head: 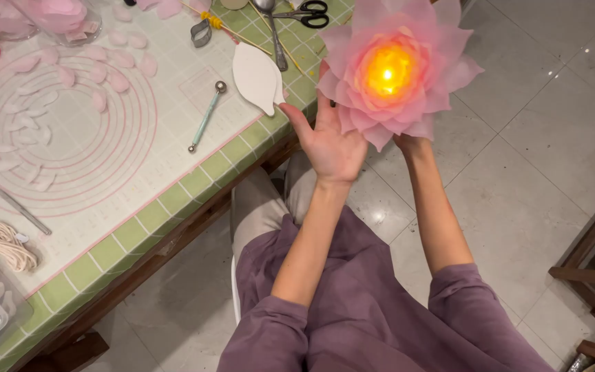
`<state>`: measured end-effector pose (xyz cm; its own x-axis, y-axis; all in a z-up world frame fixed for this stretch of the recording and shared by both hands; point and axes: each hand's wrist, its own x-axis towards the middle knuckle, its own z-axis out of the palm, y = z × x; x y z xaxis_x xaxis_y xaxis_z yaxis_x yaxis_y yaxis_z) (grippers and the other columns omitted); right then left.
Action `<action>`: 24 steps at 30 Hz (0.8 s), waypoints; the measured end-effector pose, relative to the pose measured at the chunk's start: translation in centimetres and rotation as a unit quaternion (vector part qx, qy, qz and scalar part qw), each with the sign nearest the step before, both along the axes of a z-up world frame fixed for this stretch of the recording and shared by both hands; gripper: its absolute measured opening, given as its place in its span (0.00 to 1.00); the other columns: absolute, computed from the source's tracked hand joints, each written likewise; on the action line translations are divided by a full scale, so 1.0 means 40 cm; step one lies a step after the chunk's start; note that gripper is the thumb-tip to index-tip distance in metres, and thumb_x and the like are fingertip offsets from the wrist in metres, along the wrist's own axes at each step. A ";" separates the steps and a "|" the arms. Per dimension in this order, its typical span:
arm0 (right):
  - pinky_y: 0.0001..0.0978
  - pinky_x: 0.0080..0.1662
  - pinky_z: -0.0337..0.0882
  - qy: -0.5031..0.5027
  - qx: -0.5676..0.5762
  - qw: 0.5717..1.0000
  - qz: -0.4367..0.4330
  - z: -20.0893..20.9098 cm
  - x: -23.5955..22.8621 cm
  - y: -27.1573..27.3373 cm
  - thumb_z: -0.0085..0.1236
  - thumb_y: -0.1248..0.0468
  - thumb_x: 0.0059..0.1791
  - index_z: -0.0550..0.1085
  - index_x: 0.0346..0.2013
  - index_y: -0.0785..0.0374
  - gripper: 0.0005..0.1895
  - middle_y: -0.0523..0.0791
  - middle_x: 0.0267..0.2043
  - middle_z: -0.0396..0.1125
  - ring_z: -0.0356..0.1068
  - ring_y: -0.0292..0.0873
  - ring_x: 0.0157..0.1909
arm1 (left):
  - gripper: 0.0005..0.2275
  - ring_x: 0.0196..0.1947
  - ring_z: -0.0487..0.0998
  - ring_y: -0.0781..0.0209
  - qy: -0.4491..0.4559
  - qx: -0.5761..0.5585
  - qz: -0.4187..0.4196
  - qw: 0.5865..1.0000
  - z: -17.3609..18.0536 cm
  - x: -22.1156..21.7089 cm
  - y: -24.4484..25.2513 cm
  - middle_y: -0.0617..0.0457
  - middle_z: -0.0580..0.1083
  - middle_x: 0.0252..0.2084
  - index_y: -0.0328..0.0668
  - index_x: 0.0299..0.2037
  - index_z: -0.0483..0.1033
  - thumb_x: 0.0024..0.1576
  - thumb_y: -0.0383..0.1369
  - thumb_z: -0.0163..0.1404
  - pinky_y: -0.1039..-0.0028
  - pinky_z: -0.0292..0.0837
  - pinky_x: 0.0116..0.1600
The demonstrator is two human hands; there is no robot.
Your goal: Assembling a decorative lotus-shaped candle with an internal light source.
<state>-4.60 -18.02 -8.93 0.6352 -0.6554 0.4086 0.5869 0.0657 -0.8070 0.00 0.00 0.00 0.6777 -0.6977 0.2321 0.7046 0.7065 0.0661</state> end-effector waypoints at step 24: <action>0.37 0.57 0.75 -0.001 0.046 0.996 0.077 -0.054 0.013 -0.046 0.57 0.60 0.58 0.67 0.61 0.66 0.20 0.52 0.60 0.68 0.70 0.49 0.58 | 0.41 0.59 0.63 0.59 -0.504 0.313 0.237 0.769 -0.115 0.055 -0.028 0.52 0.65 0.63 0.33 0.63 0.72 0.68 0.66 0.22 0.68 0.58 0.71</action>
